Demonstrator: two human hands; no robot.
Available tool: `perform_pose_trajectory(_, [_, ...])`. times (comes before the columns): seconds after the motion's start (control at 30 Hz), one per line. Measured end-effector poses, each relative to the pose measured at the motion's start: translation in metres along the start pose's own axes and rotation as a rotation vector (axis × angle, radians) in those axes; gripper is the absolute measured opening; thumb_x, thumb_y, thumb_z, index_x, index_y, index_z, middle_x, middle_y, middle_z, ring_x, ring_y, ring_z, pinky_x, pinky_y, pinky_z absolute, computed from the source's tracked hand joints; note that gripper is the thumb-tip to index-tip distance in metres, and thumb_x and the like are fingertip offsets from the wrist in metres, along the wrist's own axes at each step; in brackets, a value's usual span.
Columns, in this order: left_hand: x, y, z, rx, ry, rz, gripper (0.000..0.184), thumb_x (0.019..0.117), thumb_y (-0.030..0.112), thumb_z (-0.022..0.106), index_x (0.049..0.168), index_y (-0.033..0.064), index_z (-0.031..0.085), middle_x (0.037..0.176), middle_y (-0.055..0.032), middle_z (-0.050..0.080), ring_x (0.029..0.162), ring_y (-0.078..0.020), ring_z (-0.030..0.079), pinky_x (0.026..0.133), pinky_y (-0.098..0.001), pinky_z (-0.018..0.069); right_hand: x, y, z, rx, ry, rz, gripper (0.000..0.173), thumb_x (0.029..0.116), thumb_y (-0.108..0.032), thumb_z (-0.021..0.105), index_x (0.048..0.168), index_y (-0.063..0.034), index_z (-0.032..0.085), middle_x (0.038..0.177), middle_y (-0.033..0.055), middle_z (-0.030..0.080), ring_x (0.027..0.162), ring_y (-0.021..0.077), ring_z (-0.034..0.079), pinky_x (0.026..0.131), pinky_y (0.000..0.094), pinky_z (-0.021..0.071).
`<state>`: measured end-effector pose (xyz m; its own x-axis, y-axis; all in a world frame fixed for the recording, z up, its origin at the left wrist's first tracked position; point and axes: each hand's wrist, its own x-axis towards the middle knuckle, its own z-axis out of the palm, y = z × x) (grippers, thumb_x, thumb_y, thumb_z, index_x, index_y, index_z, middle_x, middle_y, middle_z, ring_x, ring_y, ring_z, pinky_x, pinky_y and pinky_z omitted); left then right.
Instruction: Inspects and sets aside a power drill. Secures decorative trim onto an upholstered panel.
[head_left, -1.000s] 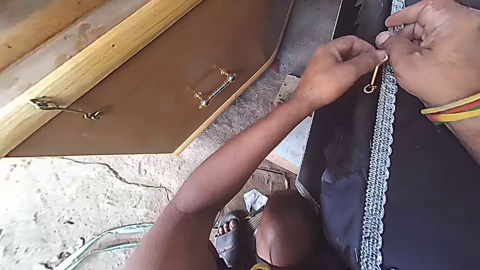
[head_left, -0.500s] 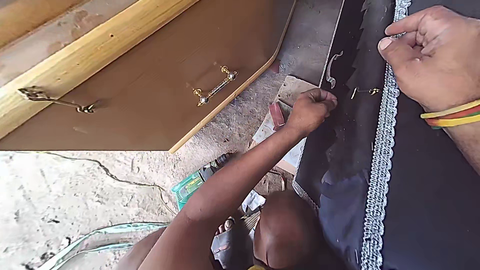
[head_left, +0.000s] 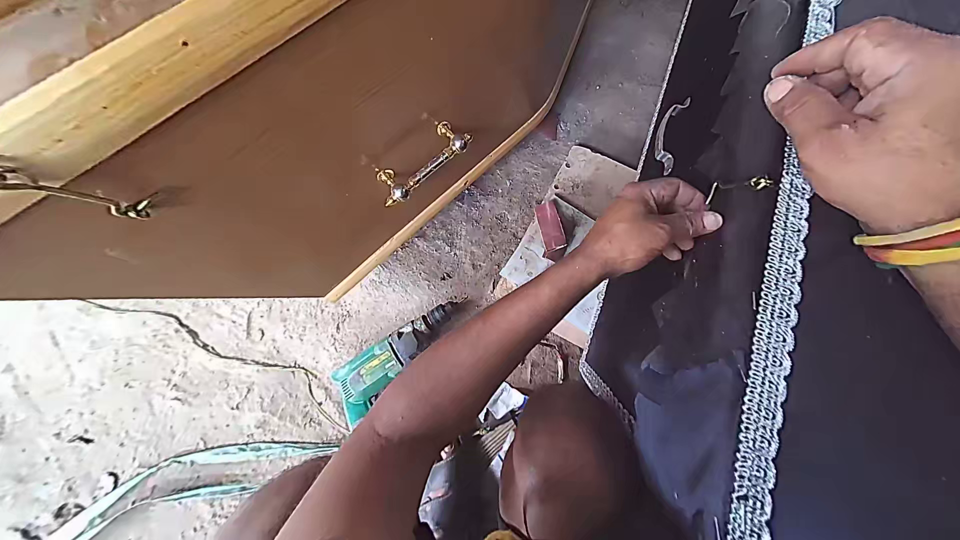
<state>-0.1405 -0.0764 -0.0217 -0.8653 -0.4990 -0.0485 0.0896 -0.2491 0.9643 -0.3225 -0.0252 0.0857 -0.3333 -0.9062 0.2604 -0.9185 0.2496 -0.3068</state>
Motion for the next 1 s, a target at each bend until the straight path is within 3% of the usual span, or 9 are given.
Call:
perform_pose_trajectory(0.17, [0.027, -0.003, -0.004, 0.01, 0.044, 0.01, 0.013, 0.0995, 0.011, 0.068, 0.1, -0.0025, 0.067, 0.082, -0.01, 0.069, 0.065, -0.0139, 0.065, 0.057, -0.0283, 0.0561, 0.001, 0.0, -0.001, -0.003, 0.003, -0.002, 0.039, 0.1029, -0.046, 0.052, 0.123, -0.0167, 0.069, 0.101, 0.0079, 0.073, 0.087, 0.0219, 0.068, 0.076, 0.0519, 0.0524])
perform_pose_trajectory(0.37, [0.043, 0.036, -0.002, -0.11, 0.072, -0.019, 0.022, 0.1054, 0.008, 0.054, 0.118, -0.0022, 0.069, 0.097, -0.0104, 0.073, 0.07, -0.0135, 0.066, 0.059, -0.0281, 0.0552, -0.002, -0.004, -0.003, 0.005, -0.001, 0.014, 0.036, 0.1031, -0.042, 0.053, 0.122, -0.0164, 0.069, 0.098, 0.006, 0.072, 0.082, 0.0186, 0.066, 0.072, 0.0479, 0.0515])
perform_pose_trajectory(0.47, [0.048, 0.063, 0.0, -0.109, 0.07, 0.068, 0.018, 0.1039, 0.007, 0.053, 0.102, -0.0022, 0.068, 0.08, -0.0069, 0.067, 0.063, -0.0118, 0.061, 0.055, -0.0265, 0.0531, -0.002, -0.008, -0.004, 0.005, 0.014, 0.006, 0.034, 0.1047, -0.039, 0.051, 0.119, -0.0152, 0.07, 0.097, 0.0075, 0.072, 0.083, 0.02, 0.066, 0.073, 0.0488, 0.0505])
perform_pose_trajectory(0.57, [0.041, 0.081, 0.004, -0.058, 0.052, 0.129, 0.016, 0.1003, 0.006, 0.056, 0.096, -0.0021, 0.069, 0.079, -0.0076, 0.065, 0.065, -0.0131, 0.062, 0.056, -0.0277, 0.0543, 0.0, -0.007, -0.004, 0.07, 0.057, 0.01, 0.034, 0.1072, -0.036, 0.047, 0.114, -0.0121, 0.07, 0.095, 0.009, 0.07, 0.084, 0.0189, 0.065, 0.074, 0.0474, 0.049])
perform_pose_trajectory(0.63, [0.034, 0.084, 0.007, -0.045, 0.039, 0.193, 0.018, 0.1015, 0.009, 0.058, 0.093, -0.0015, 0.07, 0.078, -0.0073, 0.064, 0.065, -0.0131, 0.061, 0.056, -0.0276, 0.0531, 0.002, -0.003, -0.005, 0.163, 0.081, 0.025, 0.034, 0.1086, -0.035, 0.046, 0.12, -0.0114, 0.068, 0.098, 0.0049, 0.069, 0.085, 0.0098, 0.063, 0.077, 0.0355, 0.0517])
perform_pose_trajectory(0.73, [0.025, 0.086, 0.012, 0.072, 0.097, 0.288, 0.022, 0.101, 0.013, 0.066, 0.083, 0.0005, 0.07, 0.067, -0.0041, 0.06, 0.056, -0.0106, 0.053, 0.051, -0.026, 0.0448, 0.005, 0.005, -0.001, 0.335, 0.134, 0.064, 0.03, 0.108, -0.035, 0.05, 0.119, -0.0126, 0.066, 0.09, -0.0031, 0.066, 0.076, 0.0006, 0.062, 0.071, 0.0232, 0.0537])
perform_pose_trajectory(0.8, [0.022, 0.089, 0.013, 0.155, 0.145, 0.307, 0.024, 0.1007, 0.014, 0.067, 0.081, 0.0019, 0.072, 0.064, -0.0021, 0.059, 0.053, -0.0087, 0.049, 0.049, -0.0257, 0.0406, 0.006, 0.003, -0.002, 0.326, 0.113, 0.059, 0.029, 0.107, -0.034, 0.052, 0.12, -0.0119, 0.065, 0.089, -0.0027, 0.065, 0.073, 0.001, 0.061, 0.069, 0.0238, 0.0542])
perform_pose_trajectory(0.9, [0.018, 0.091, 0.013, 0.109, 0.137, 0.28, 0.018, 0.0981, 0.009, 0.069, 0.084, 0.0, 0.075, 0.067, -0.0042, 0.063, 0.054, -0.0094, 0.053, 0.05, -0.0252, 0.0449, 0.003, -0.002, -0.003, 0.244, 0.067, 0.055, 0.033, 0.1043, -0.038, 0.057, 0.123, -0.0125, 0.066, 0.09, -0.0003, 0.068, 0.074, 0.0047, 0.061, 0.071, 0.0297, 0.0518])
perform_pose_trajectory(1.0, [0.007, 0.088, 0.012, 0.333, 0.116, 0.455, 0.012, 0.0938, 0.009, 0.073, 0.083, 0.0052, 0.077, 0.076, -0.0004, 0.068, 0.064, -0.007, 0.06, 0.058, -0.0269, 0.0499, 0.002, -0.002, -0.005, 0.196, 0.024, 0.063, 0.038, 0.1018, -0.041, 0.058, 0.127, -0.0134, 0.064, 0.091, 0.0003, 0.068, 0.073, 0.007, 0.061, 0.069, 0.0331, 0.0521])
